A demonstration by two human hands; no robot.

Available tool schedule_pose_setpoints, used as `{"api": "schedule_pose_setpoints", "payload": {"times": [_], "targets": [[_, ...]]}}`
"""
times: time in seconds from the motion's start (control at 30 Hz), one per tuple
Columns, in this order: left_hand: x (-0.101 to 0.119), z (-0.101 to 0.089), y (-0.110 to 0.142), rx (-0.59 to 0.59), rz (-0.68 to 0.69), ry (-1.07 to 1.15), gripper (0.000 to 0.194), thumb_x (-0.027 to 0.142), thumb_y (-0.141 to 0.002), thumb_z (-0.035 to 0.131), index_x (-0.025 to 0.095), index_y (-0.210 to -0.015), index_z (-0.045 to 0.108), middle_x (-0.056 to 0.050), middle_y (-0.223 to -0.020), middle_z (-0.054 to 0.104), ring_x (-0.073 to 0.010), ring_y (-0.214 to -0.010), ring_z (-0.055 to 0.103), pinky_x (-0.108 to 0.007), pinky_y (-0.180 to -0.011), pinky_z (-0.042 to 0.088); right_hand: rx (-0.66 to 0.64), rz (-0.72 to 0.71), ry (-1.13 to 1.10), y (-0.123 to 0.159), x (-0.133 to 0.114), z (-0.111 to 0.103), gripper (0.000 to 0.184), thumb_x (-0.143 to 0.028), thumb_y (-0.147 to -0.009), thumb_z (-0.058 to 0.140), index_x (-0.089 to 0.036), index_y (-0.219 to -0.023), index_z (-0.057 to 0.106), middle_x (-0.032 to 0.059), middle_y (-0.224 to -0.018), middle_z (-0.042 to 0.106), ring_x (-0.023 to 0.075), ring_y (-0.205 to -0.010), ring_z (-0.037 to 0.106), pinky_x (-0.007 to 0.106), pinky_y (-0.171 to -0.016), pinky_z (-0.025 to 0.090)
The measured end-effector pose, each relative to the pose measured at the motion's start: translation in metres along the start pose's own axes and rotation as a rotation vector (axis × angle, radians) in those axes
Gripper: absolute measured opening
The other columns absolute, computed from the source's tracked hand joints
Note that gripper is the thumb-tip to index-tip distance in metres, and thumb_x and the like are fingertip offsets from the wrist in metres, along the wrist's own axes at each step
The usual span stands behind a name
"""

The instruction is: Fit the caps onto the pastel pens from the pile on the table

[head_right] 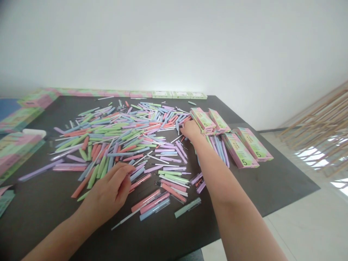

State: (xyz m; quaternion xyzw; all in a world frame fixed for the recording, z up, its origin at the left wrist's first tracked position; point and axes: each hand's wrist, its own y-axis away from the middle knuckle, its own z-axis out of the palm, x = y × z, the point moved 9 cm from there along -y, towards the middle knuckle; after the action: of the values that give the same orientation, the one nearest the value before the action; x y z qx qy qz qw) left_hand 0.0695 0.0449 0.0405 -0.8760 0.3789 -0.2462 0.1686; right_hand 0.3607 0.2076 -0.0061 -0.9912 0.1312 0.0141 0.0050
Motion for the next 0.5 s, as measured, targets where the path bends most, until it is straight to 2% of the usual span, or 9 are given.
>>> {"api": "schedule_pose_setpoints", "payload": {"times": [0.3,0.4,0.5], "targets": [[0.002,0.001,0.001,-0.011,0.032,0.014,0.023,0.007,-0.089,0.040,0.015,-0.107,0.052,-0.010,-0.101,0.060,-0.0205,-0.092,0.063,-0.030,-0.076,0.053,-0.054,0.010,-0.059,0.003,-0.010,0.006,0.038,-0.022,-0.076,0.058,0.000,-0.106,0.068,0.0265,-0.108,0.068,0.0325,-0.104,0.064,0.032,-0.086,0.046],[0.002,0.001,0.000,-0.010,0.032,0.019,0.023,0.007,-0.089,0.040,0.015,-0.105,0.053,-0.009,-0.101,0.060,-0.0205,-0.092,0.063,-0.030,-0.076,0.053,-0.077,-0.017,-0.117,0.007,-0.015,0.004,0.031,-0.026,-0.076,0.060,-0.003,-0.092,0.072,0.0245,-0.099,0.071,0.0320,-0.100,0.066,0.032,-0.084,0.047],[0.002,0.001,0.000,-0.011,0.034,0.021,0.022,0.007,-0.088,0.040,0.015,-0.105,0.053,-0.010,-0.101,0.059,-0.0206,-0.092,0.062,-0.030,-0.076,0.053,-0.125,-0.050,-0.221,0.013,-0.016,-0.001,0.028,-0.033,-0.079,0.059,-0.009,-0.072,0.073,0.0162,-0.078,0.073,0.0261,-0.084,0.069,0.028,-0.077,0.049]]}}
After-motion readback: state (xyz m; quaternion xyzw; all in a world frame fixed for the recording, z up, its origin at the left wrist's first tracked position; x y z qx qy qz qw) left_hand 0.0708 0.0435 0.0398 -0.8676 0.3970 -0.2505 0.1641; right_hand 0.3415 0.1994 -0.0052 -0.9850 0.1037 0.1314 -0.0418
